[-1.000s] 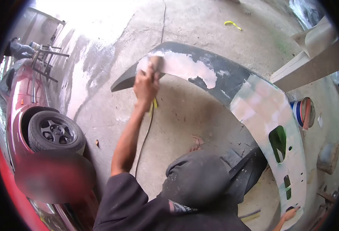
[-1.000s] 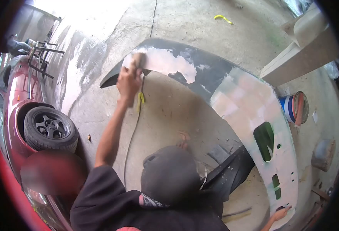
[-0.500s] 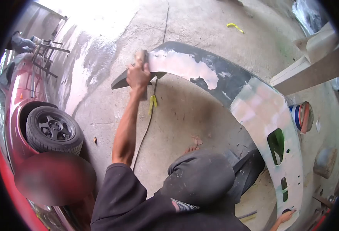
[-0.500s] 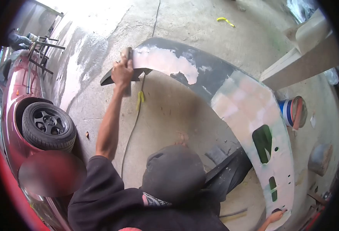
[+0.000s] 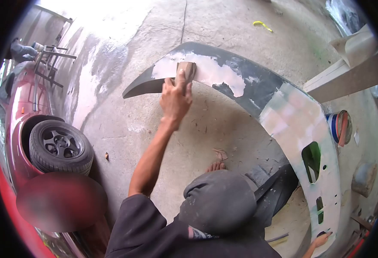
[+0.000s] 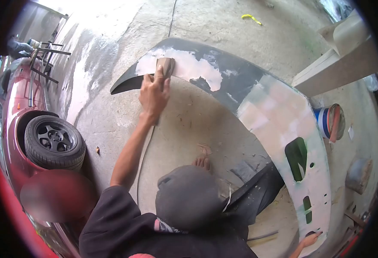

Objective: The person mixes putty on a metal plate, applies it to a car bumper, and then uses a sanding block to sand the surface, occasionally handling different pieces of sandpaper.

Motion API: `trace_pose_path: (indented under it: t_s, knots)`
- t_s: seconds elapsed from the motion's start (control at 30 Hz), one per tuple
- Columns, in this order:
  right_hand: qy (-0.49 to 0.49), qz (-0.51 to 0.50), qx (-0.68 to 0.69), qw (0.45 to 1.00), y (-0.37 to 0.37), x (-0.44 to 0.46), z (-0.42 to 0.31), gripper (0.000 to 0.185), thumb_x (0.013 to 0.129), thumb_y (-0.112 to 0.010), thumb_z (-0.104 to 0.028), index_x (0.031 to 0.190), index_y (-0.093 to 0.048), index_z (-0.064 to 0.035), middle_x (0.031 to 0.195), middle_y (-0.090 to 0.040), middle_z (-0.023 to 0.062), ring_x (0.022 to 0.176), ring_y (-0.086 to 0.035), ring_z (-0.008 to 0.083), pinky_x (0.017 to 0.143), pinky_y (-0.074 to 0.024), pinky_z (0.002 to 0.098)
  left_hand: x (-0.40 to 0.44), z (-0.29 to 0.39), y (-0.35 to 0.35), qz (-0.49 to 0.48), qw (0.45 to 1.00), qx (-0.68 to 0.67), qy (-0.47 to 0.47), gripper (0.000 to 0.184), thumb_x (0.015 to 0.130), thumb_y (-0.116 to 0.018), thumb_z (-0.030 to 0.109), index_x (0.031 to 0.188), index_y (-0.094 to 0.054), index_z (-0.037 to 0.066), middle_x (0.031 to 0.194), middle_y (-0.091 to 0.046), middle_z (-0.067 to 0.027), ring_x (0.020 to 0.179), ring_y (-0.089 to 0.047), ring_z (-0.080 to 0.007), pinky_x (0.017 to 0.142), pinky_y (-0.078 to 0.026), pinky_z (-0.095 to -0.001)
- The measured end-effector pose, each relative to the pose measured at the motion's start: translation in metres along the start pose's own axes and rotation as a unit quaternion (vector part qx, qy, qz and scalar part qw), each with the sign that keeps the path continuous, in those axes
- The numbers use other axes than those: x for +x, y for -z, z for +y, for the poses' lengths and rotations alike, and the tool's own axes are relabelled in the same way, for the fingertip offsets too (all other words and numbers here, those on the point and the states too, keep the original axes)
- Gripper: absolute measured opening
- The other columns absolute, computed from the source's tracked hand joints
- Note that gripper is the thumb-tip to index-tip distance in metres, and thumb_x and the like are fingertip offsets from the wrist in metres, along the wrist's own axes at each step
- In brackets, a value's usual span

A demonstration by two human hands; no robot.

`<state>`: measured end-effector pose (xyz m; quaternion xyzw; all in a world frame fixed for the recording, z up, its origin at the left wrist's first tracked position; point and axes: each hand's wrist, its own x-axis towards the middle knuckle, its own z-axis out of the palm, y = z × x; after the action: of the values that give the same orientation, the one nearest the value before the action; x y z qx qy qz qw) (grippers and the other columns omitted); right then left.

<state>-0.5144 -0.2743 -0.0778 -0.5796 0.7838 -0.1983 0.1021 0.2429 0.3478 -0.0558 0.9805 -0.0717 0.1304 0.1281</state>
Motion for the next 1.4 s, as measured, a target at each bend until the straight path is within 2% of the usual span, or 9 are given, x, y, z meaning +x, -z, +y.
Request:
trace_pose_path:
  t_s: [0.2, 0.37, 0.57, 0.77, 0.97, 1.07, 1.1, 1.3, 1.4]
  knots:
    - [0.047, 0.027, -0.018, 0.998, -0.006, 0.031, 0.024, 0.076, 0.106, -0.043, -0.062, 0.132, -0.066, 0.0053, 0.132, -0.066, 0.0300, 0.118, -0.063, 0.0475, 0.103, -0.0484, 0.0454, 0.061, -0.070, -0.014, 0.001, 0.982, 0.048, 0.185, 0.048, 0.102, -0.061, 0.042, 0.146, -0.062, 0.023, 0.109, -0.062, -0.0198, 0.085, -0.071, -0.0352, 0.072, -0.062, -0.0466]
    - [0.021, 0.014, -0.021, 0.999, -0.002, 0.012, 0.012, 0.077, 0.105, -0.043, -0.062, 0.131, -0.066, 0.0061, 0.131, -0.067, 0.0302, 0.117, -0.063, 0.0480, 0.103, -0.0478, 0.0460, -0.030, 0.054, 0.006, 0.006, 0.997, -0.007, -0.082, 0.047, 0.099, -0.068, 0.033, 0.143, -0.062, 0.019, 0.101, -0.062, -0.0255, 0.088, -0.070, -0.0405, 0.071, -0.059, -0.0524]
    - [0.031, 0.022, 0.001, 0.999, 0.001, 0.005, 0.003, 0.083, 0.103, -0.042, -0.067, 0.126, -0.068, 0.0084, 0.127, -0.068, 0.0309, 0.118, -0.063, 0.0472, 0.103, -0.0469, 0.0478, 0.065, -0.032, -0.009, 0.009, 0.993, 0.063, 0.101, 0.044, 0.102, -0.062, 0.040, 0.141, -0.064, 0.021, 0.104, -0.065, -0.0218, 0.088, -0.072, -0.0379, 0.071, -0.060, -0.0478]
    - [0.043, -0.008, 0.026, 0.999, 0.001, 0.006, 0.008, 0.078, 0.105, -0.044, -0.060, 0.132, -0.063, 0.0102, 0.133, -0.065, 0.0319, 0.122, -0.062, 0.0453, 0.105, -0.0459, 0.0453, -0.043, 0.076, 0.000, -0.018, 0.989, -0.021, -0.142, 0.050, 0.102, -0.063, 0.030, 0.148, -0.057, 0.012, 0.092, -0.063, -0.0216, 0.083, -0.068, -0.0333, 0.051, -0.058, -0.0430]
    - [0.011, 0.011, 0.065, 0.998, 0.004, -0.021, -0.014, 0.074, 0.108, -0.043, -0.056, 0.135, -0.061, 0.0102, 0.135, -0.064, 0.0313, 0.122, -0.062, 0.0443, 0.105, -0.0461, 0.0433, 0.044, 0.034, -0.005, -0.001, 0.999, 0.039, 0.035, 0.050, 0.102, -0.063, 0.030, 0.148, -0.056, 0.011, 0.101, -0.061, -0.0243, 0.073, -0.070, -0.0339, 0.051, -0.058, -0.0410]
    - [0.084, -0.010, 0.040, 0.996, 0.000, 0.006, 0.020, 0.072, 0.107, -0.044, -0.056, 0.136, -0.062, 0.0085, 0.130, -0.067, 0.0298, 0.116, -0.064, 0.0418, 0.102, -0.0480, 0.0425, -0.025, 0.095, -0.007, 0.041, 0.991, 0.033, -0.125, 0.047, 0.101, -0.063, 0.027, 0.145, -0.061, 0.011, 0.103, -0.060, -0.0253, 0.078, -0.070, -0.0380, 0.057, -0.061, -0.0472]
    - [0.049, -0.022, 0.039, 0.998, 0.003, 0.000, 0.016, 0.072, 0.107, -0.044, -0.056, 0.136, -0.062, 0.0078, 0.130, -0.067, 0.0298, 0.116, -0.064, 0.0417, 0.102, -0.0481, 0.0424, -0.050, 0.112, 0.000, 0.004, 0.988, -0.031, -0.153, 0.050, 0.099, -0.067, 0.032, 0.148, -0.057, 0.026, 0.101, -0.062, -0.0229, 0.083, -0.069, -0.0399, 0.065, -0.059, -0.0498]
    - [0.064, 0.005, 0.051, 0.997, -0.009, 0.025, 0.038, 0.076, 0.106, -0.042, -0.061, 0.135, -0.062, 0.0063, 0.105, -0.071, 0.0209, 0.092, -0.063, 0.0340, 0.091, -0.0475, 0.0416, 0.052, 0.052, 0.000, -0.031, 0.998, 0.039, 0.024, 0.045, 0.103, -0.061, 0.033, 0.143, -0.060, 0.013, 0.106, -0.063, -0.0235, 0.078, -0.071, -0.0377, 0.065, -0.061, -0.0488]
    - [0.018, -0.002, 0.050, 0.999, -0.004, -0.002, 0.017, 0.077, 0.106, -0.042, -0.061, 0.134, -0.062, 0.0071, 0.108, -0.072, 0.0223, 0.095, -0.064, 0.0359, 0.093, -0.0476, 0.0420, -0.012, 0.102, -0.003, 0.007, 0.995, 0.058, -0.086, 0.047, 0.102, -0.062, 0.030, 0.146, -0.058, 0.013, 0.104, -0.061, -0.0244, 0.079, -0.070, -0.0376, 0.062, -0.062, -0.0483]
